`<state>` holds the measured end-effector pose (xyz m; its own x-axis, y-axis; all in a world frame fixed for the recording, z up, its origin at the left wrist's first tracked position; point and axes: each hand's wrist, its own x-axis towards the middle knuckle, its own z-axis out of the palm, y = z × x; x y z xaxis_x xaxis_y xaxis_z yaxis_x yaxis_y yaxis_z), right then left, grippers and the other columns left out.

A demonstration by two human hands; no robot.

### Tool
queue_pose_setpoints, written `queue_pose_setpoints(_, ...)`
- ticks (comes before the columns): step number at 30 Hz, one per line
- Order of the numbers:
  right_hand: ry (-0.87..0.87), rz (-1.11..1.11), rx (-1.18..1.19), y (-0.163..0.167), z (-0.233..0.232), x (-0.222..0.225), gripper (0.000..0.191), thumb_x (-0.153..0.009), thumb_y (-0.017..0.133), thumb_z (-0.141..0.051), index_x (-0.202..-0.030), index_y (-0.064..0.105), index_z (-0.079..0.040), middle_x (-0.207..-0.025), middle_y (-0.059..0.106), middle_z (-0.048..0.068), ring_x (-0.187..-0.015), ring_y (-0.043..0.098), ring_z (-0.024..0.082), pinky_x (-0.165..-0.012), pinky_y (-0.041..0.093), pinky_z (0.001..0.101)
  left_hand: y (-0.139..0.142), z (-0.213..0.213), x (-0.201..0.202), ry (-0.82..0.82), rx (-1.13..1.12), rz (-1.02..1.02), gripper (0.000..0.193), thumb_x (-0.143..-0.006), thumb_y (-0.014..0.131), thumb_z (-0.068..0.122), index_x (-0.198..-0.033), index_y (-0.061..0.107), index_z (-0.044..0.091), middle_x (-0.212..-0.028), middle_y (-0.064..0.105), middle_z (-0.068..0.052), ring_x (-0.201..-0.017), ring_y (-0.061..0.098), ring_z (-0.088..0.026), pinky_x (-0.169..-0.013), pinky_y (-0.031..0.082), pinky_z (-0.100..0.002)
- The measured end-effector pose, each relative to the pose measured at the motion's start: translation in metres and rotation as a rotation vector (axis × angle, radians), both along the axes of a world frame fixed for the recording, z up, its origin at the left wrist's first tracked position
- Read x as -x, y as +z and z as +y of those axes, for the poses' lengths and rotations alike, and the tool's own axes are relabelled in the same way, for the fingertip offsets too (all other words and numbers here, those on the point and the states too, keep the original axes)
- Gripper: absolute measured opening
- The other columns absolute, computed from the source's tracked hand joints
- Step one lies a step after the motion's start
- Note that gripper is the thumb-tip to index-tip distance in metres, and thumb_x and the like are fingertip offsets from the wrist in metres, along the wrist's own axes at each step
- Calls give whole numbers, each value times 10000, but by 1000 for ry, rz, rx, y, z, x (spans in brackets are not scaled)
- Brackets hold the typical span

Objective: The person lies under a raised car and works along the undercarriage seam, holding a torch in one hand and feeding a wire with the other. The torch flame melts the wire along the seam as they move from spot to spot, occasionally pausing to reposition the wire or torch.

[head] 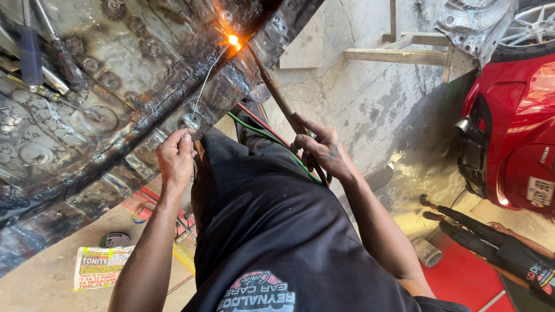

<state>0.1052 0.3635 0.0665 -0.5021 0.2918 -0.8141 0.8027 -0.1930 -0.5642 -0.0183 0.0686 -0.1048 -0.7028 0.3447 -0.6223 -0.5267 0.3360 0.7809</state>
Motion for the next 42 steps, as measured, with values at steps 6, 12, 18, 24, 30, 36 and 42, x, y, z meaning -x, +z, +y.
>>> queue_pose_setpoints(6, -11, -8, 7, 1, 0, 0, 590, -984, 630, -176, -1552, 476, -137, -852, 717, 49, -542, 573, 76, -472, 498, 260, 4, 1, 1, -2, 6, 14, 206, -1056, 551, 76, -1147, 727, 18, -760, 564, 31, -664, 537, -42, -623, 541, -237)
queue_pose_setpoints(12, -17, -4, 5, 2, 0, 1, 590, -989, 625, -177, -1556, 469, -127, -851, 721, 52, -533, 567, 79, -471, 499, 259, 5, 3, 3, -3, 5, 3, 203, -1058, 552, 73, -1146, 728, 21, -759, 564, 33, -659, 531, -42, -619, 537, -237)
queue_pose_setpoints(18, -10, -5, 9, 4, 0, 2, 590, -991, 623, -180, -1558, 469, -116, -846, 722, 52, -530, 565, 78, -471, 496, 258, 4, 4, 2, -2, -6, 27, 200, -1056, 553, 73, -1145, 724, 20, -752, 557, 39, -657, 527, -37, -619, 536, -235)
queue_pose_setpoints(24, -12, 1, 7, 4, 0, 3, 585, -991, 624, -176, -1552, 470, -119, -849, 727, 50, -531, 565, 76, -473, 498, 255, 5, 5, 3, -8, 2, 15, 200, -1057, 551, 65, -1143, 726, 22, -747, 543, 38, -651, 510, -38, -616, 532, -241)
queue_pose_setpoints(30, -6, -7, -1, 5, 0, 3, 577, -991, 624, -173, -1548, 484, -117, -847, 723, 50, -536, 566, 72, -475, 502, 254, 5, 6, 3, -25, 16, 35, 198, -1046, 555, 62, -1140, 724, 19, -746, 552, 41, -651, 524, -35, -613, 543, -242)
queue_pose_setpoints(36, -11, 2, 2, 2, 1, 2, 583, -988, 624, -174, -1551, 480, -123, -852, 727, 51, -532, 565, 74, -477, 499, 254, 4, 6, 2, -21, 8, 28, 199, -1060, 553, 73, -1139, 727, 20, -732, 534, 32, -640, 510, -44, -609, 532, -246)
queue_pose_setpoints(42, -7, -2, 10, 0, 2, 2, 589, -989, 627, -179, -1555, 471, -127, -861, 731, 48, -535, 567, 73, -480, 506, 254, 5, 5, 2, -36, 21, 51, 204, -1050, 549, 70, -1140, 724, 17, -734, 551, 32, -639, 524, -43, -608, 539, -244)
